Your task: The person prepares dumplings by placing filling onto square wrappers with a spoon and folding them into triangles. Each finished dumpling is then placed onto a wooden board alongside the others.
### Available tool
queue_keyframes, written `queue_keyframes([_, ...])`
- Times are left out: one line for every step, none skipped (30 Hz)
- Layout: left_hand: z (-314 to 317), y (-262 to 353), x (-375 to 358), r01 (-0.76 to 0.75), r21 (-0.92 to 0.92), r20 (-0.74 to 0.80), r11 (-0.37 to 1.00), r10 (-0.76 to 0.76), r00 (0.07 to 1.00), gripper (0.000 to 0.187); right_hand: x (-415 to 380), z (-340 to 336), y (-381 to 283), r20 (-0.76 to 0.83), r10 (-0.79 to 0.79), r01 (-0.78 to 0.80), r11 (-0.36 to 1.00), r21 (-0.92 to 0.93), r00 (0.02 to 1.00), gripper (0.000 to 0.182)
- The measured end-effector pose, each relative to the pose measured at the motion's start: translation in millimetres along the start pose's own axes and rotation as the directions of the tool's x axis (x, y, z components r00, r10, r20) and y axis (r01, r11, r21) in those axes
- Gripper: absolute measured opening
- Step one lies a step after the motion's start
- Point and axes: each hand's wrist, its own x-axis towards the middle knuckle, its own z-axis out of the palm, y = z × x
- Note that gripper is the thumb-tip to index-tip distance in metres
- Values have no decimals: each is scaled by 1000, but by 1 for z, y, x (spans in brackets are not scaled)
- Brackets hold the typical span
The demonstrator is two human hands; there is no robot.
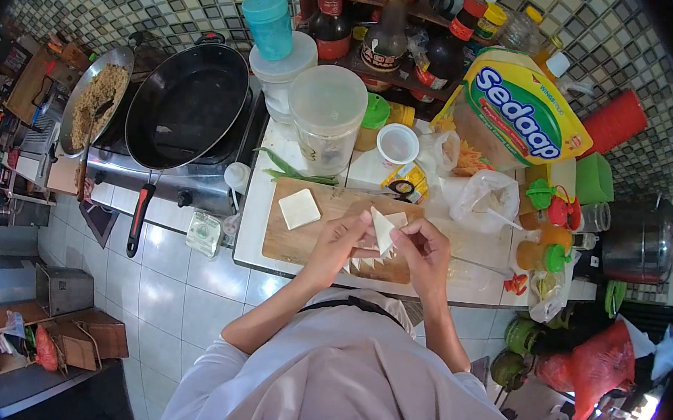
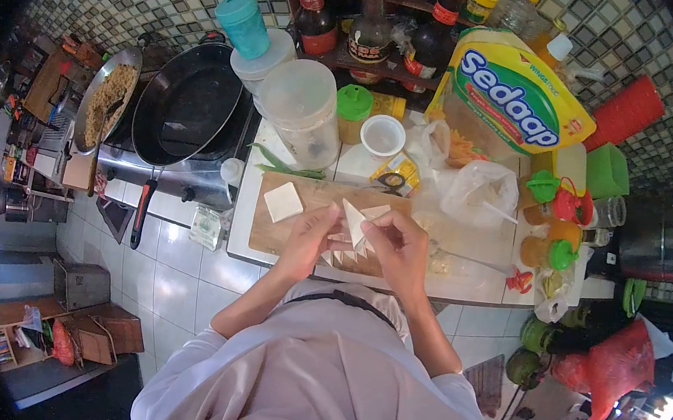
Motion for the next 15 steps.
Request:
queue_keyframes([2,1,-1,0,0,0,1000,0,1000,27,1,1,-2,-33,-15,16,999,32,999,10])
queue_keyframes([5,2,-4,-6,91,43,996,2,999,25,1,2,-2,-65,-28,32,998,62,997,11])
queue_keyframes([6,2,-5,-16,181,86,983,1,996,24,1,2,-2,-64,-28,32,998,63,998,11])
queue_keyframes([5,1,-5,-17,181,85,983,2,996,24,1,3,-2,-57,-25,32,993,116,998,10])
queue_keyframes([1,-2,-4,-24,176,114,984,4,993,22,0,3,-2,-50,-23,31,985,169,998,10])
queue_keyframes([0,-4,-3,-31,171,143,985,6,990,22,0,3,-4,-51,-24,32,985,169,998,10])
queue_keyframes([1,-3,-3,-31,171,145,985,6,989,22,-1,4,-9,-54,-21,30,984,175,998,10])
queue_keyframes([2,-2,-4,-24,167,160,986,-3,987,22,-1,4,-12,-57,-18,28,983,181,998,10])
queue_keyframes([3,-1,-5,-16,162,175,987,-13,984,22,-1,4,-11,-57,-18,29,983,181,998,10])
queue_keyframes([4,0,-6,-17,162,175,987,-11,985,22,-1,3,-10,-64,-30,40,985,167,998,10])
queue_keyframes([4,0,-7,7,180,183,984,-41,982,21,-1,2,-9,-70,-40,50,987,153,997,10])
queue_keyframes([4,0,-9,32,197,191,980,-70,979,20,-2,2,-7,-68,-40,50,987,153,997,10])
queue_keyframes([4,-1,-9,32,196,189,980,-70,979,20,-2,1,-5,-65,-43,52,990,130,997,10])
queue_keyframes([3,-1,-10,44,180,187,983,-78,979,20,-2,1,-4,-62,-48,54,993,107,997,10])
queue_keyframes([3,-1,-10,57,164,185,985,-88,979,19,-3,1,-5,-62,-48,54,993,107,997,10])
